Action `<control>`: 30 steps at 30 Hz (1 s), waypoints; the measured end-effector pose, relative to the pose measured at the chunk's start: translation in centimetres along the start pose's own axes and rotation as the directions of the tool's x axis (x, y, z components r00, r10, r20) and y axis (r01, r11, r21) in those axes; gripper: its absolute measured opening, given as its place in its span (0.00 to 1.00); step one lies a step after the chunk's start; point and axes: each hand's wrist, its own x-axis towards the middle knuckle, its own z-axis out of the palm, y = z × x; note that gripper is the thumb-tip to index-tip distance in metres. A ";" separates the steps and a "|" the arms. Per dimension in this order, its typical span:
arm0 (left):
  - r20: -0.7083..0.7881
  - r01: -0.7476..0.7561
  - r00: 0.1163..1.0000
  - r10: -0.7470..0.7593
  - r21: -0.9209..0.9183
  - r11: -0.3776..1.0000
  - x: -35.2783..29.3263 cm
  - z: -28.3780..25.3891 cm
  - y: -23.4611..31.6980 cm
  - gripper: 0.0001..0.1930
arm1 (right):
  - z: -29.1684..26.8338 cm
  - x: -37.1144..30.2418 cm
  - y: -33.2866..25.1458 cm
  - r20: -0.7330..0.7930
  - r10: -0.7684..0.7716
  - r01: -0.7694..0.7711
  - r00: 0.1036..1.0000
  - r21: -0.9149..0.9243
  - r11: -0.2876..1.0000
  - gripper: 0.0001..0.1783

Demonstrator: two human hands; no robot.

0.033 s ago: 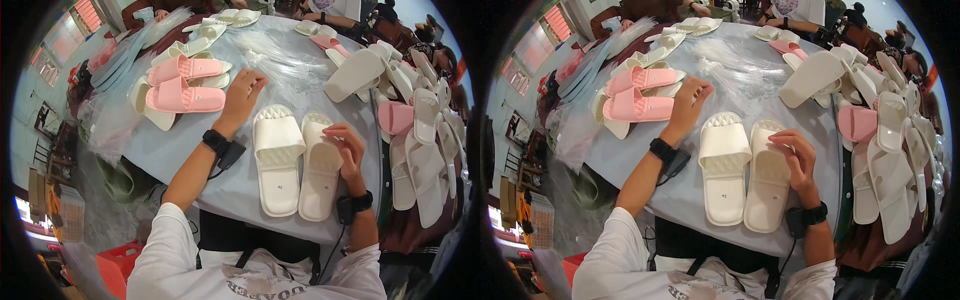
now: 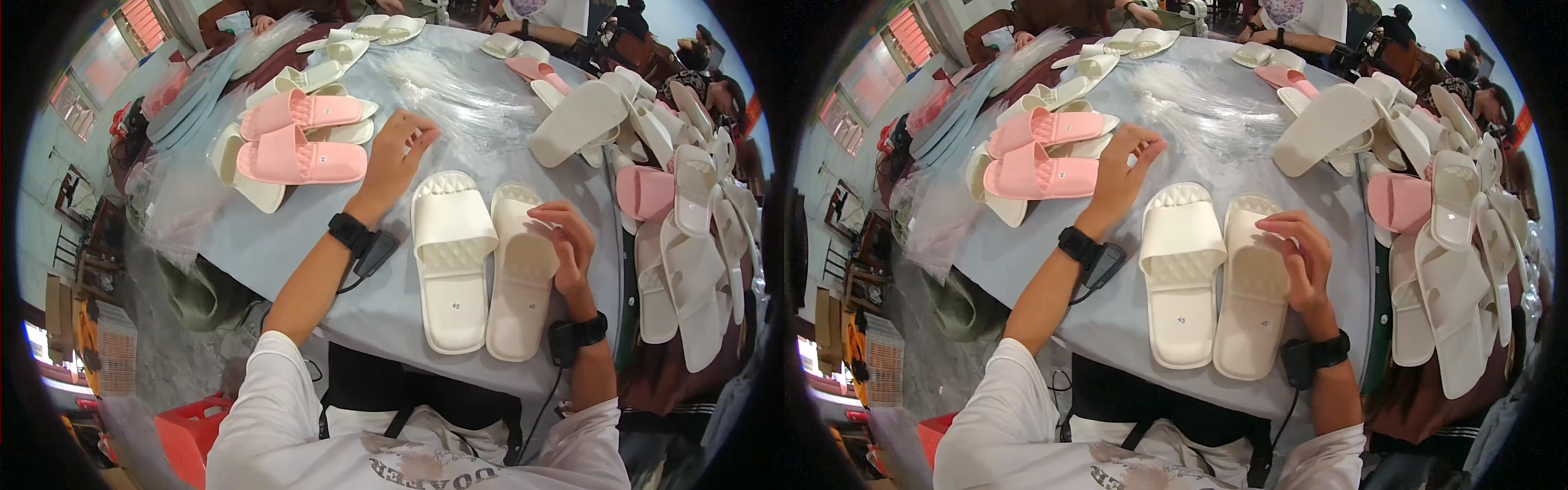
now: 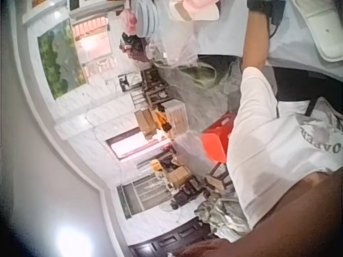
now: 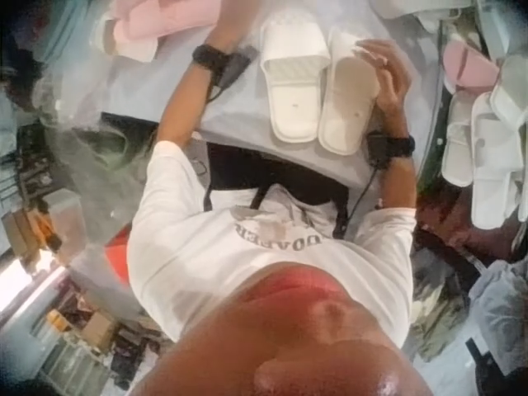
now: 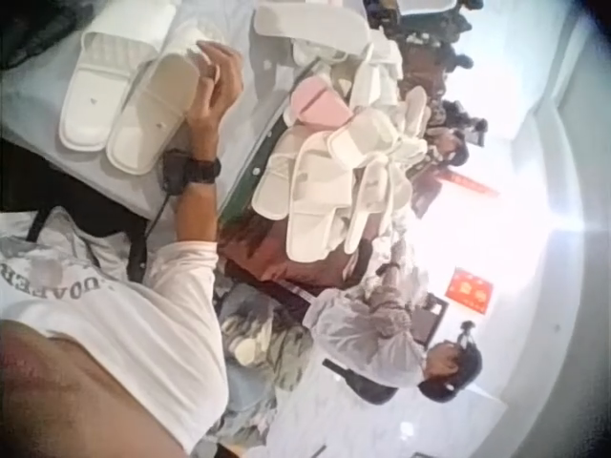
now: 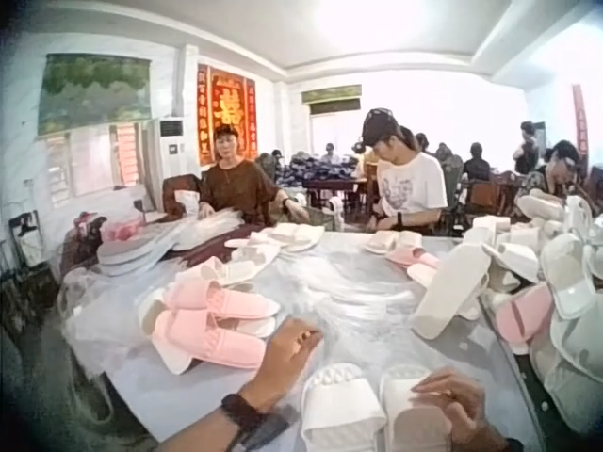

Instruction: Manually attach straps to the soles of slippers.

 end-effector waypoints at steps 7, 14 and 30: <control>0.076 -0.214 0.966 0.248 -0.311 0.926 -0.8 0.7 4.6 0.06 | 0.7 0.0 0.7 -0.054 -0.148 0.134 0.988 -0.199 0.971 0.14; 0.284 -0.288 0.852 0.441 -0.448 0.846 -1.9 1.1 7.8 0.10 | 0.8 0.3 0.3 0.053 -0.245 0.249 0.968 -0.333 0.910 0.21; 0.290 -0.219 0.905 0.313 -0.314 0.924 -0.6 0.0 4.8 0.04 | -1.3 0.6 3.6 -0.533 0.135 0.159 0.835 0.469 0.869 0.14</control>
